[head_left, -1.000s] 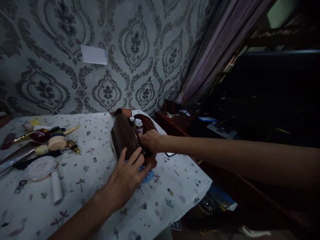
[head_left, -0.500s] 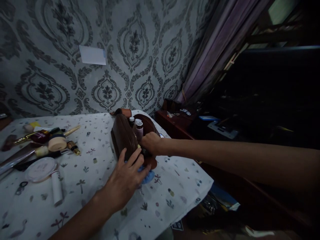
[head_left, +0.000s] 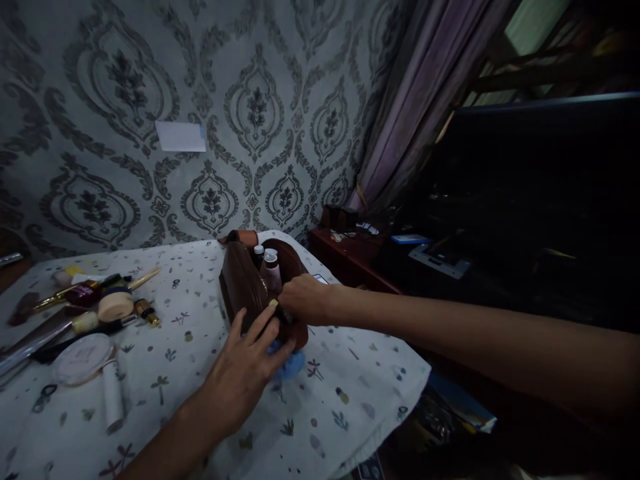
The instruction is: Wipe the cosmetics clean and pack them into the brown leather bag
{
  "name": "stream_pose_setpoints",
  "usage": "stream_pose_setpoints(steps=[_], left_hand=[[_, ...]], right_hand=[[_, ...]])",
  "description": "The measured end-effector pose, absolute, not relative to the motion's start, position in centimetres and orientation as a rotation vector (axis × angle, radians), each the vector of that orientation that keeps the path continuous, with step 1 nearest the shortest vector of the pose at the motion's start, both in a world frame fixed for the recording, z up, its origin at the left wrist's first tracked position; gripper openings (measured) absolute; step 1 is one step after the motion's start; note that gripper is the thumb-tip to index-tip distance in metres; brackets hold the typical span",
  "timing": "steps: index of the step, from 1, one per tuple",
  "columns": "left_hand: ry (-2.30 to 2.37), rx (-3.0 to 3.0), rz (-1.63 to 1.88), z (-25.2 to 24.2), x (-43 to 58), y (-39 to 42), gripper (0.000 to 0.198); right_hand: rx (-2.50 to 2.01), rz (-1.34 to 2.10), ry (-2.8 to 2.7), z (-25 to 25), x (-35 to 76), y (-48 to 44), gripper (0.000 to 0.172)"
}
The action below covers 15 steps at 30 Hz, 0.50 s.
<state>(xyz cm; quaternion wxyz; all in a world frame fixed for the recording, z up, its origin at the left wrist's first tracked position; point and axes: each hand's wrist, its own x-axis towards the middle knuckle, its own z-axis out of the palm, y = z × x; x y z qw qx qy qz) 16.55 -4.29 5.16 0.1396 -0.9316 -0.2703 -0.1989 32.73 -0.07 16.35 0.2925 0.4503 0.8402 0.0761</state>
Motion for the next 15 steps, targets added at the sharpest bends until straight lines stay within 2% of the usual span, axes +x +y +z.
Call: stream_pose_setpoints(steps=[6, 9, 15], left_hand=[[-0.778, -2.71, -0.568, 5.5, 16.1, -4.3, 0.054], [-0.756, -2.701, -0.594, 5.2, 16.1, -4.2, 0.051], [-0.729, -2.639, -0.628, 4.6, 16.4, -3.9, 0.047]], right_hand=[[1.278, 0.186, 2.482, 15.7, 36.8, -2.3, 0.018], [1.295, 0.174, 2.616, 15.2, 38.2, -2.4, 0.021], [1.129, 0.562, 3.03, 14.7, 38.0, 1.4, 0.027]])
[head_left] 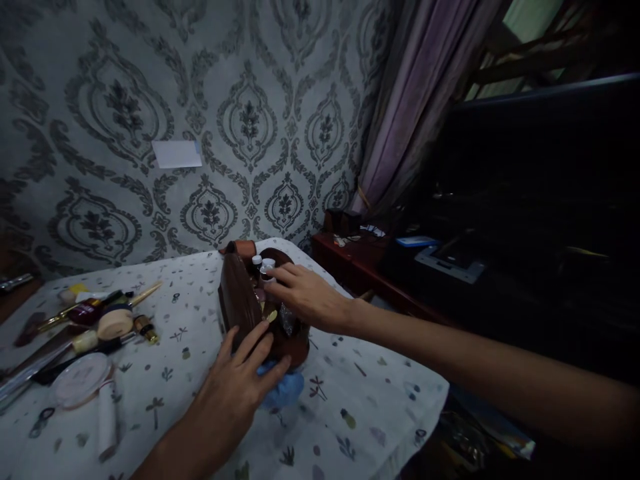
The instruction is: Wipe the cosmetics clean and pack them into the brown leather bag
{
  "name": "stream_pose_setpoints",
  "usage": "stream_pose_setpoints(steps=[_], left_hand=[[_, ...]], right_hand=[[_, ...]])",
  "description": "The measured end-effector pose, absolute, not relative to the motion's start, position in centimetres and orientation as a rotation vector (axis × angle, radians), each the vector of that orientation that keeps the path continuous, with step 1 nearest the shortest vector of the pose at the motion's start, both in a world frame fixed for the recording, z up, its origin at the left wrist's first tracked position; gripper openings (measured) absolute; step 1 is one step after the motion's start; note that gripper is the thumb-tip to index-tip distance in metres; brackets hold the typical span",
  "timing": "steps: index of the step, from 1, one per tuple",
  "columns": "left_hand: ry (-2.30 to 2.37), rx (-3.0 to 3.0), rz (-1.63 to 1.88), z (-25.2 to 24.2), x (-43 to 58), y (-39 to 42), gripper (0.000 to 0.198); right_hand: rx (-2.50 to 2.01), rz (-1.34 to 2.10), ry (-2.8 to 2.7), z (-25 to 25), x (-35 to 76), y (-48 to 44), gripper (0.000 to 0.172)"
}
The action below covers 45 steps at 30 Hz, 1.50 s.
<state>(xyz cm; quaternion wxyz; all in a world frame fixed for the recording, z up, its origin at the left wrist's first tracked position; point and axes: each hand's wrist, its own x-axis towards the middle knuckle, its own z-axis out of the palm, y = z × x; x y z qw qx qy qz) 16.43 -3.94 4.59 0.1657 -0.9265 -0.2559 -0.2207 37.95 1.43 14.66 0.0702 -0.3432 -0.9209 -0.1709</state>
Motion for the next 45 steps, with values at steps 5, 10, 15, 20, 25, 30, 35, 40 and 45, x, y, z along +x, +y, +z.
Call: stream_pose_setpoints(steps=[5, 10, 15, 20, 25, 30, 35, 40, 45], left_hand=[[-0.661, -2.568, -0.701, 4.7, 16.5, -3.6, 0.041], [-0.644, -2.549, -0.717, 4.9, 16.4, -3.5, 0.041], [-0.694, -2.607, -0.649, 5.0, 16.4, -3.9, 0.048], [-0.723, -2.631, -0.62, 5.1, 16.3, -4.1, 0.056], [-0.696, -2.637, -0.637, 5.3, 16.3, -4.0, 0.057], [-0.669, -2.625, -0.598, 5.3, 16.2, -3.8, 0.051], [-0.619, -2.603, -0.578, 4.6, 15.9, -3.4, 0.046], [-0.621, -2.619, -0.557, 4.1, 16.0, -3.3, 0.044], [-0.678, -2.649, -0.563, 4.6, 16.2, -3.7, 0.041]], right_hand=[[-1.078, -0.607, -2.886, 15.0, 36.5, 4.7, 0.026], [-1.305, -0.651, -2.897, 15.4, 36.3, 5.4, 0.025], [-1.358, -0.655, -2.894, 15.7, 36.2, 5.0, 0.026], [-1.288, -0.6, -2.878, 15.2, 36.5, 4.7, 0.025], [-1.214, -0.523, -2.782, 14.3, 37.4, 4.2, 0.025], [-1.015, -0.428, -2.614, 12.7, 38.9, 2.2, 0.025], [-0.883, -0.295, -2.598, 10.4, 40.9, -1.0, 0.025], [-0.817, -0.252, -2.667, 7.8, 42.3, -3.6, 0.025], [-0.838, -0.232, -2.548, 6.6, 42.1, -4.1, 0.03]])
